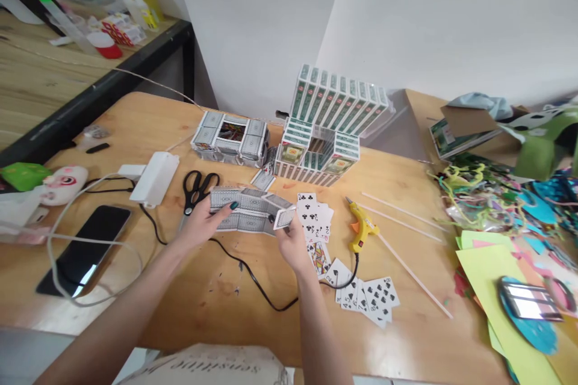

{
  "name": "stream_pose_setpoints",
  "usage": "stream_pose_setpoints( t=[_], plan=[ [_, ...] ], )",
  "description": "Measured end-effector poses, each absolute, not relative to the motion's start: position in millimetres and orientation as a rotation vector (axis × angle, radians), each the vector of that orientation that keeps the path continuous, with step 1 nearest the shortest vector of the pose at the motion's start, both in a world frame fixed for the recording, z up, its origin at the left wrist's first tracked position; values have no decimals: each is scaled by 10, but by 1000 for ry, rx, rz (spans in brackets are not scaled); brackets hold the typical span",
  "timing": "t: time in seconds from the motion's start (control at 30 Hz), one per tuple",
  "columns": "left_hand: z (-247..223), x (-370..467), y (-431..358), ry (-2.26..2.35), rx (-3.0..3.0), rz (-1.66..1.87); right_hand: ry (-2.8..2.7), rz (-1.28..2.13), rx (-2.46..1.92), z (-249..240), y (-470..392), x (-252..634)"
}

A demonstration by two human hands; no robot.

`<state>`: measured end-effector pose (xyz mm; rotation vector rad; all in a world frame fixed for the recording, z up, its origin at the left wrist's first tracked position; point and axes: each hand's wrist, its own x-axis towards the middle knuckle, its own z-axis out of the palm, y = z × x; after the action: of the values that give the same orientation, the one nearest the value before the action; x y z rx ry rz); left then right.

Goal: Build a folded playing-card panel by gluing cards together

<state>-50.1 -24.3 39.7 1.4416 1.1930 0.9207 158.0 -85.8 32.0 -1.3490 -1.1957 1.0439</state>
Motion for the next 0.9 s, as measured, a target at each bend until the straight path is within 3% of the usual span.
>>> stream_pose_setpoints(
  t=[0.23,0.43,0.6,0.9],
  plan=[
    [269,-583,-241,1230,1348,989,-1289,1080,-1223,383,-920,1644],
    [447,-572,-314,918,1480,1120,-1534,639,-1294,544,-1013,1644],
    [425,-606,-377,998,1520,1104,-1702,478,-1272,464,-1042,1689],
    [429,-635,-393,1063,1587,1060,-1454,690,-1228,514,-942,1634]
  ],
)
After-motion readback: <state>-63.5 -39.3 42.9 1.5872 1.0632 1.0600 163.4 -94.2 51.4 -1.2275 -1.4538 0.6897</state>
